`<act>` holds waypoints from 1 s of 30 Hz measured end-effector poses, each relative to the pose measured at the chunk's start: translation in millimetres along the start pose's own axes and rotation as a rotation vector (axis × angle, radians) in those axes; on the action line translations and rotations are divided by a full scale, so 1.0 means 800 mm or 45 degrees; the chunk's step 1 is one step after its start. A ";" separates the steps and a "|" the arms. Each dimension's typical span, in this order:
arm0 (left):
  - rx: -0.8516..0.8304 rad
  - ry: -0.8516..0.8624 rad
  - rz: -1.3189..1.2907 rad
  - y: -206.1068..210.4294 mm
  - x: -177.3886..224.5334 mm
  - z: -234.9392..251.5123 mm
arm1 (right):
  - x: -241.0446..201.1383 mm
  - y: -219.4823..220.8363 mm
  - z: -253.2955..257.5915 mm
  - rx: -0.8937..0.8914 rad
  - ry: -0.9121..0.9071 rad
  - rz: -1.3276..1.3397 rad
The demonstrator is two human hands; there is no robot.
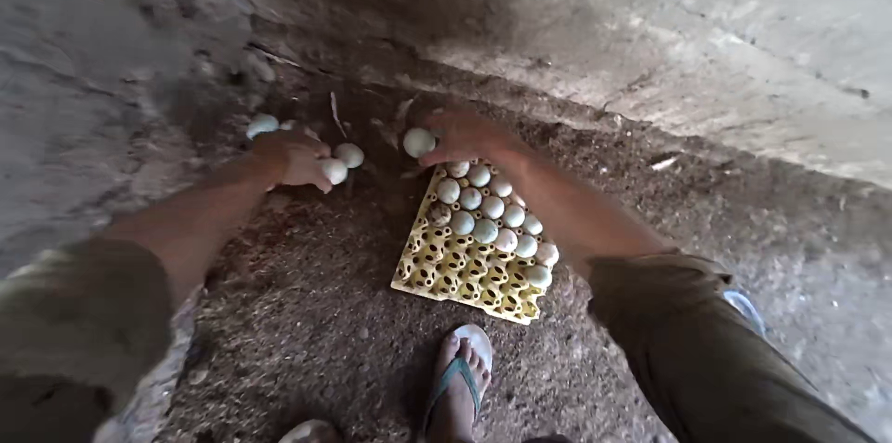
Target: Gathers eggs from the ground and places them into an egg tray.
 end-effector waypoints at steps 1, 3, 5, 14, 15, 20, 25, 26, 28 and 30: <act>0.035 0.070 -0.053 -0.008 -0.004 -0.001 | 0.007 -0.018 -0.030 0.039 -0.026 0.044; 0.122 0.211 -0.226 -0.029 -0.008 -0.007 | 0.027 -0.041 -0.101 0.094 -0.029 0.121; 0.155 0.237 -0.412 -0.056 0.000 -0.017 | 0.057 -0.037 -0.180 0.144 0.006 0.241; 0.185 0.759 -0.457 -0.112 0.152 -0.070 | 0.157 0.191 -0.393 0.016 0.661 0.736; 0.169 0.835 -0.482 -0.106 0.174 -0.074 | 0.158 0.212 -0.399 0.026 0.685 0.768; 0.011 1.135 -0.459 -0.057 0.267 -0.068 | 0.149 0.267 -0.402 0.131 0.838 0.848; -0.102 1.247 -0.346 -0.007 0.323 -0.072 | 0.105 0.265 -0.403 0.565 0.727 0.946; -0.129 1.252 -0.325 0.003 0.330 -0.073 | 0.096 0.261 -0.398 0.566 0.639 0.966; -0.168 1.267 -0.280 0.019 0.344 -0.077 | 0.082 0.252 -0.383 0.419 0.523 0.915; -0.160 1.290 -0.237 0.031 0.352 -0.079 | 0.076 0.244 -0.364 0.210 0.505 0.787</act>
Point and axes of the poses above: each hand's wrist, its own z-axis towards the middle knuckle, its own y-axis out of the palm, x = y × z, the point moved 3 cm from there along z, towards the middle knuckle, and after that the axes turned 4 degrees about y, right-handed, at the moved point
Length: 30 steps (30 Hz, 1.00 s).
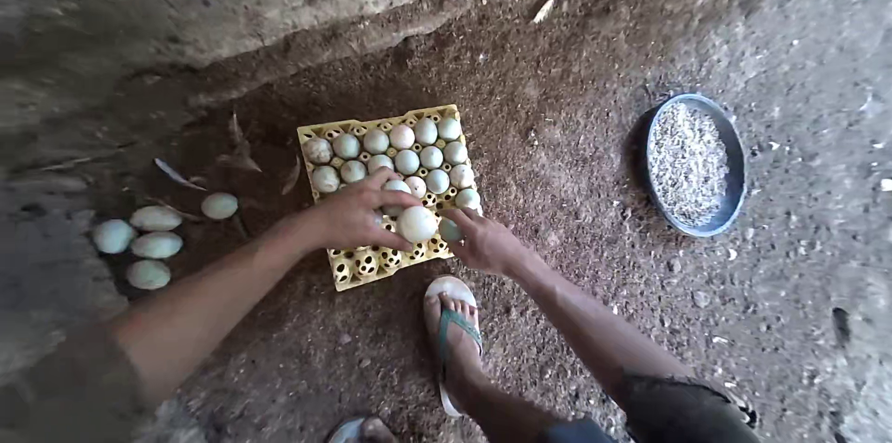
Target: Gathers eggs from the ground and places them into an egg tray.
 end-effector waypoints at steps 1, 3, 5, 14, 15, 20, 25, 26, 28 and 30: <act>-0.008 0.012 0.022 0.005 0.000 0.002 | -0.006 -0.001 0.006 -0.078 0.042 -0.075; -0.052 0.023 0.064 0.011 -0.001 0.004 | -0.011 -0.008 0.014 -0.155 0.148 -0.102; -0.114 0.016 0.090 0.013 -0.003 0.005 | -0.009 -0.016 0.020 -0.057 0.201 -0.003; 0.008 0.030 0.389 0.034 -0.017 0.003 | -0.010 -0.028 0.047 0.235 0.191 0.043; 0.056 0.090 0.477 0.039 -0.019 0.004 | -0.006 -0.032 0.041 0.294 0.180 0.091; 0.050 0.225 0.720 0.066 -0.014 0.023 | 0.021 -0.053 0.016 0.569 0.141 0.240; -0.203 -0.033 0.882 0.079 -0.006 0.043 | 0.029 -0.053 0.000 0.726 0.112 0.292; -0.207 -0.082 0.885 0.079 -0.009 0.043 | 0.032 -0.051 -0.002 0.733 0.102 0.288; -0.149 -0.134 0.857 0.074 -0.014 0.037 | 0.037 -0.047 -0.006 0.759 0.072 0.296; -0.060 -0.081 0.806 0.068 -0.014 0.027 | 0.043 -0.045 -0.013 0.772 0.081 0.320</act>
Point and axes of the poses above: each hand's wrist, its own z-axis towards the middle knuckle, its own y-axis out of the palm, x = y × z, the point moved 3 cm from there along z, towards the middle knuckle, and after that the axes turned 4 degrees about y, right-handed, at the moved point
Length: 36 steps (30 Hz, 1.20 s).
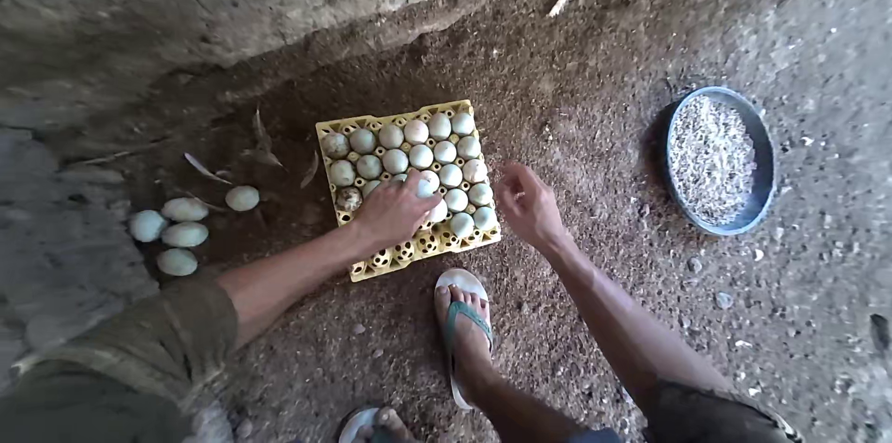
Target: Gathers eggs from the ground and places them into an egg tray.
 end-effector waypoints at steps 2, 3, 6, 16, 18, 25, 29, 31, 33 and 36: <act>0.037 0.094 -0.089 -0.002 0.007 -0.010 | 0.007 -0.005 -0.004 0.003 0.035 0.007; 0.025 0.157 -0.133 0.003 0.012 -0.012 | 0.010 -0.007 -0.006 0.013 0.049 0.014; -0.132 0.300 -0.144 0.021 0.032 -0.012 | 0.015 -0.009 -0.010 0.031 0.077 0.050; -0.109 0.467 -0.138 0.034 0.052 -0.008 | 0.010 0.008 -0.017 -0.068 -0.070 0.034; 0.056 0.391 -0.258 0.039 0.041 -0.012 | 0.003 0.030 -0.021 -0.293 -0.121 -0.064; 0.190 0.033 -0.415 0.022 0.008 -0.012 | -0.035 0.104 -0.039 -0.564 -0.409 -0.546; -0.029 0.115 -0.183 0.026 0.015 0.006 | -0.029 0.115 -0.044 -0.267 -0.679 -0.560; -0.035 0.132 -0.115 0.026 0.014 0.010 | -0.028 0.114 -0.046 -0.205 -0.742 -0.542; 0.023 0.124 -0.085 0.025 0.011 0.011 | -0.030 0.108 -0.043 -0.201 -0.727 -0.516; 0.081 0.045 -0.155 0.027 -0.002 0.005 | -0.028 0.105 -0.042 -0.300 -0.630 -0.508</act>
Point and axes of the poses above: each hand's wrist, its own z-axis towards the middle knuckle, its own y-axis out of the palm, x = y × z, the point moved 3 cm from there along z, towards the middle knuckle, and after that the axes turned 4 degrees about y, right-handed, at the moved point
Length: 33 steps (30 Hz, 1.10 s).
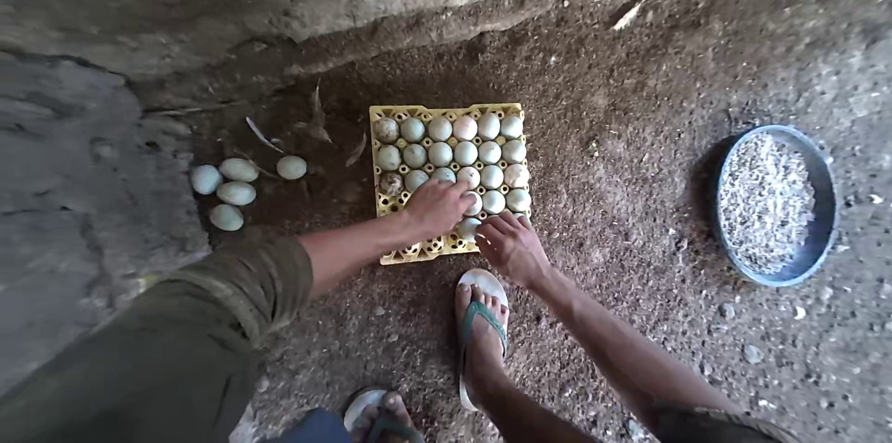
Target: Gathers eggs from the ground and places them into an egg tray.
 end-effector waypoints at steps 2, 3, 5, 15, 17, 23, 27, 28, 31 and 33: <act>0.124 -0.062 -0.183 -0.006 -0.012 -0.006 | 0.002 -0.004 0.003 -0.046 0.041 0.033; 0.219 -0.068 -0.288 -0.007 -0.016 -0.009 | 0.004 -0.007 0.002 -0.029 0.067 0.056; 0.366 0.010 -0.433 -0.007 -0.020 -0.014 | 0.010 -0.014 0.003 0.042 0.128 0.119; 0.551 0.507 -0.230 0.028 -0.018 -0.012 | 0.033 -0.040 0.008 0.325 0.162 0.275; 0.566 0.581 -0.213 0.034 -0.013 -0.014 | 0.035 -0.043 0.009 0.355 0.171 0.299; 0.379 0.663 -0.288 0.052 0.007 -0.030 | 0.028 -0.055 0.018 0.388 0.189 0.314; 0.429 0.590 -0.333 0.044 0.008 -0.034 | 0.015 -0.064 0.033 0.434 0.117 0.327; 0.497 0.546 -0.325 0.034 0.005 -0.041 | 0.009 -0.065 0.040 0.428 0.085 0.342; 0.749 0.246 -0.256 -0.004 -0.031 -0.076 | -0.017 -0.071 0.072 0.423 -0.066 0.366; 0.872 -0.147 -0.262 -0.026 -0.079 -0.111 | -0.038 -0.075 0.102 0.406 -0.193 0.374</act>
Point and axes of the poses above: each hand's wrist, its own z-axis towards the middle knuckle, its own y-axis out of the palm, x = y × z, the point moved 3 cm from there along z, towards the middle knuckle, and after that the axes turned 4 degrees about y, right-handed, at the moved point
